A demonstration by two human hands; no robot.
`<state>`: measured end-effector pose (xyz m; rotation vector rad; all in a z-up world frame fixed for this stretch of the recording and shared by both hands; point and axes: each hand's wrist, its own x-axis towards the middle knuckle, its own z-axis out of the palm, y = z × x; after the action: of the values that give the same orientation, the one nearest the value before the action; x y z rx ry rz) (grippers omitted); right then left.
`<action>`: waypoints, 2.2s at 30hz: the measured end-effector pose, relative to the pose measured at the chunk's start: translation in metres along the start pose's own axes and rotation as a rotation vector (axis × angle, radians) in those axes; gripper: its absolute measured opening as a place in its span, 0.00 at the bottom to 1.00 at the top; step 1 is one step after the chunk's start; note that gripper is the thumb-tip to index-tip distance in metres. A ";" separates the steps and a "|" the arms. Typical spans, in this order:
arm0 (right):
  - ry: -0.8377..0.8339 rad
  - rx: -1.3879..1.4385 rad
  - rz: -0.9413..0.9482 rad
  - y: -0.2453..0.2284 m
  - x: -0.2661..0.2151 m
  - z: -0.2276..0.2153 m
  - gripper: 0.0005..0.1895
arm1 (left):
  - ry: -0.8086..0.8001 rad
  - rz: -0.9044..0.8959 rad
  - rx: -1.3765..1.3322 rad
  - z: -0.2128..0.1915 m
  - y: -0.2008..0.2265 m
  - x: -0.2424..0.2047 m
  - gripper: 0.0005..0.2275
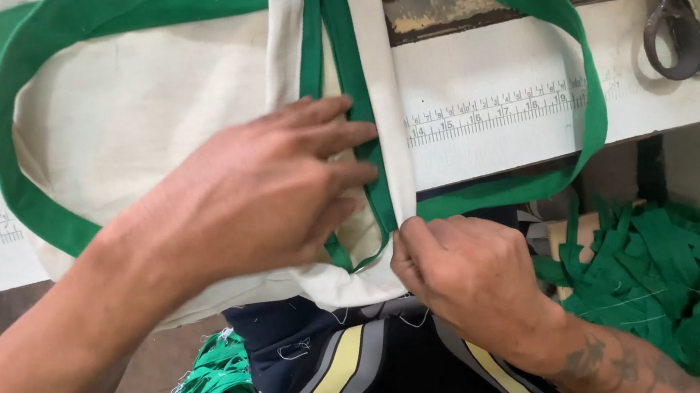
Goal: Attaching green handles and hemming the top edge of a white canvas bag using an industrial sewing machine, followed by trimming excess threads with scissors.
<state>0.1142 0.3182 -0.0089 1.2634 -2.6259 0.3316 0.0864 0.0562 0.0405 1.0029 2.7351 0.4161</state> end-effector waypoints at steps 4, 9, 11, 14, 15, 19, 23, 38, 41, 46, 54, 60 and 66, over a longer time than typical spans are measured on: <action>-0.072 -0.049 -0.031 0.001 -0.002 0.010 0.14 | 0.398 0.007 0.038 -0.002 -0.018 0.015 0.10; -0.161 -0.048 -0.027 0.000 0.001 -0.004 0.09 | 0.460 -0.003 0.165 0.025 -0.033 0.016 0.22; -0.161 -0.037 -0.025 -0.002 0.003 -0.013 0.14 | 0.402 -0.008 0.256 0.024 -0.033 0.011 0.21; -0.198 -0.112 -0.076 -0.006 0.005 -0.016 0.12 | 0.307 -0.022 0.284 0.020 -0.035 0.013 0.24; -0.196 -0.114 -0.079 -0.007 0.004 -0.010 0.12 | 0.309 -0.024 0.286 0.022 -0.034 0.012 0.24; -0.211 -0.182 -0.137 -0.009 0.007 -0.001 0.12 | 0.455 0.019 0.178 0.024 -0.031 0.010 0.20; -0.192 -0.149 -0.201 -0.011 0.016 -0.011 0.17 | 0.520 0.032 0.289 0.030 -0.032 0.008 0.21; -0.052 0.248 -0.315 0.123 0.098 0.026 0.39 | 0.488 -0.013 0.311 0.032 -0.025 0.014 0.22; -0.061 0.242 -0.305 0.120 0.097 0.023 0.38 | 0.536 -0.016 0.165 0.034 -0.032 0.014 0.24; -0.039 0.217 -0.259 0.118 0.097 0.024 0.46 | 0.563 -0.041 0.150 0.037 -0.031 0.014 0.31; -0.090 0.129 -0.233 0.110 0.093 0.024 0.42 | 0.585 -0.028 0.205 0.040 -0.031 0.013 0.31; -0.106 0.084 -0.194 0.105 0.091 0.026 0.41 | 0.545 -0.086 0.112 0.039 -0.030 0.011 0.33; -0.123 0.084 -0.190 0.101 0.087 0.023 0.42 | 0.574 -0.003 0.200 0.040 -0.030 0.012 0.25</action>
<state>-0.0208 0.3083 -0.0172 1.5957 -2.5869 0.3454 0.0703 0.0497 -0.0082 1.0572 3.3454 0.5027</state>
